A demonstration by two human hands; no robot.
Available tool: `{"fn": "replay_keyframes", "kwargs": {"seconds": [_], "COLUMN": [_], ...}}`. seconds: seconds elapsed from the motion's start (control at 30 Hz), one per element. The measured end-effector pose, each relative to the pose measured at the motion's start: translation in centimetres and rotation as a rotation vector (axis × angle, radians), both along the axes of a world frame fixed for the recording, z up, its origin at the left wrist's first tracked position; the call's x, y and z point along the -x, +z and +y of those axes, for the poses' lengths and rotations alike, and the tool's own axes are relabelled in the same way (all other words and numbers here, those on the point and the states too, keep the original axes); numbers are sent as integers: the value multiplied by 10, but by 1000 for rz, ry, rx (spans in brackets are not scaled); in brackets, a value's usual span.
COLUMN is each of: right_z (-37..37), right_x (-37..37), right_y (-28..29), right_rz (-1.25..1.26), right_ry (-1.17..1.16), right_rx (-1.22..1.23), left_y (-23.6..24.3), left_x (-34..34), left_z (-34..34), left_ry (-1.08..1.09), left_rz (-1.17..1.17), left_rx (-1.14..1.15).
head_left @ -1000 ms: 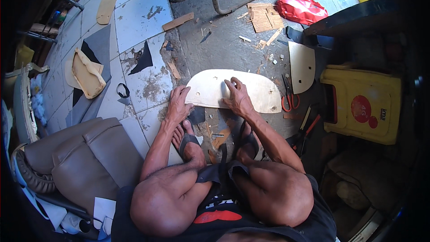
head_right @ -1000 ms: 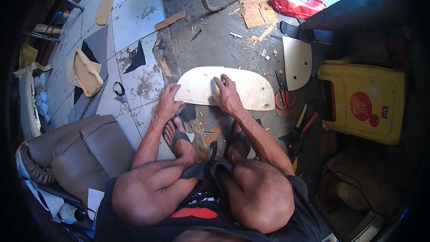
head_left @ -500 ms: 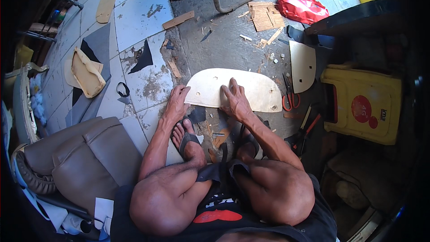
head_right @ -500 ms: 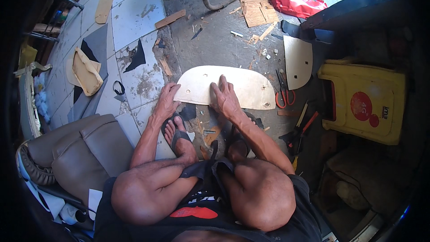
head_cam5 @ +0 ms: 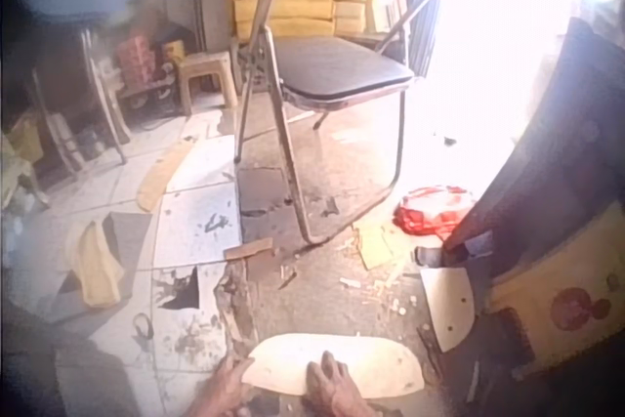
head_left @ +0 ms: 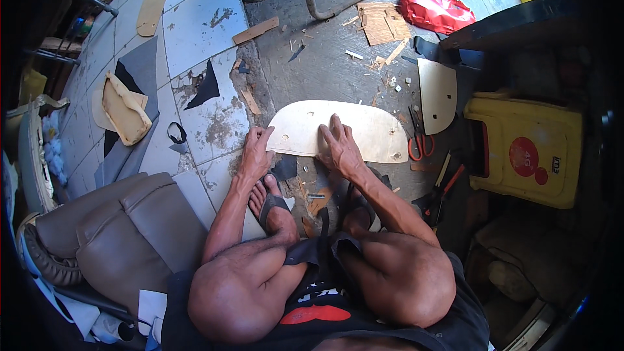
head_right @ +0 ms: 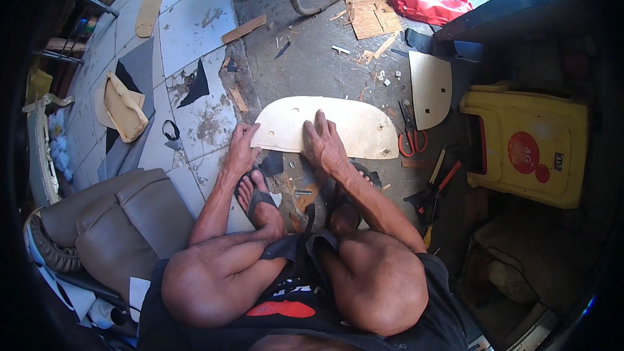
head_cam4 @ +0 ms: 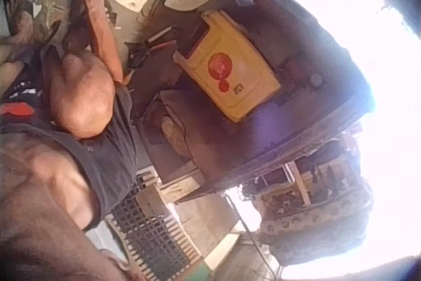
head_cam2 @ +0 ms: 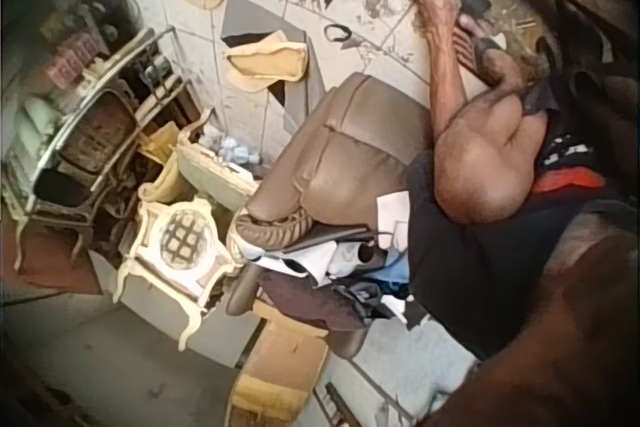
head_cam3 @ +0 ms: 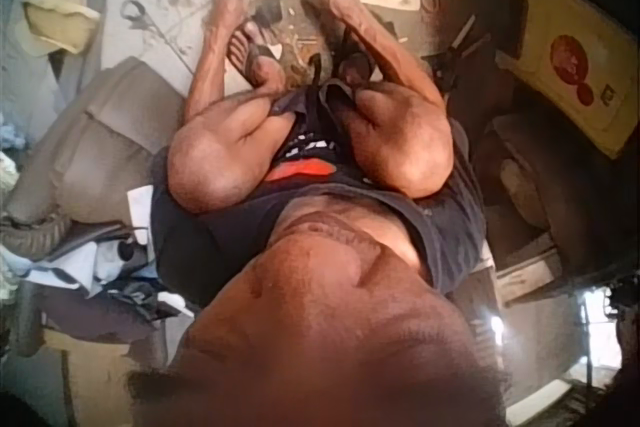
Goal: The person wraps a black fabric cover around a foam seat pad and secures it using a staple gun. Then, the person trims the excess fabric with scissors and aligns the upholstered pad with a wooden piece.
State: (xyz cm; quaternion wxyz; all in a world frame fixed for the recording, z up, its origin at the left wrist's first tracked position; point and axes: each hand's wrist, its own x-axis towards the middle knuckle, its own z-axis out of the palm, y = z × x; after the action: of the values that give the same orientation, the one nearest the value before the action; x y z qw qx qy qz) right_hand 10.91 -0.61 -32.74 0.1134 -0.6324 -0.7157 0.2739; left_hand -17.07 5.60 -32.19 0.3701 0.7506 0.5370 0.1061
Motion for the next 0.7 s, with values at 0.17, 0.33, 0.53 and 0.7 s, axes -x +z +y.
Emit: {"fn": "replay_keyframes", "kwargs": {"seconds": [0.17,0.33,0.53,0.7], "right_z": [0,-3,-4,-10], "right_x": [0,-2,-2,-9], "right_y": [-3,2,10,3], "right_rz": [-23,-41,-63,-68], "right_ry": [8,11,9,34], "right_rx": [-23,-3,15,-34], "left_y": [0,1,5,13], "left_x": [-2,-4,-6,-6], "left_z": [0,-2,-3,1], "left_ry": [-17,-18,-22,-90], "left_rz": [36,14,25,25], "left_rx": [-12,-23,-44,-58]}}
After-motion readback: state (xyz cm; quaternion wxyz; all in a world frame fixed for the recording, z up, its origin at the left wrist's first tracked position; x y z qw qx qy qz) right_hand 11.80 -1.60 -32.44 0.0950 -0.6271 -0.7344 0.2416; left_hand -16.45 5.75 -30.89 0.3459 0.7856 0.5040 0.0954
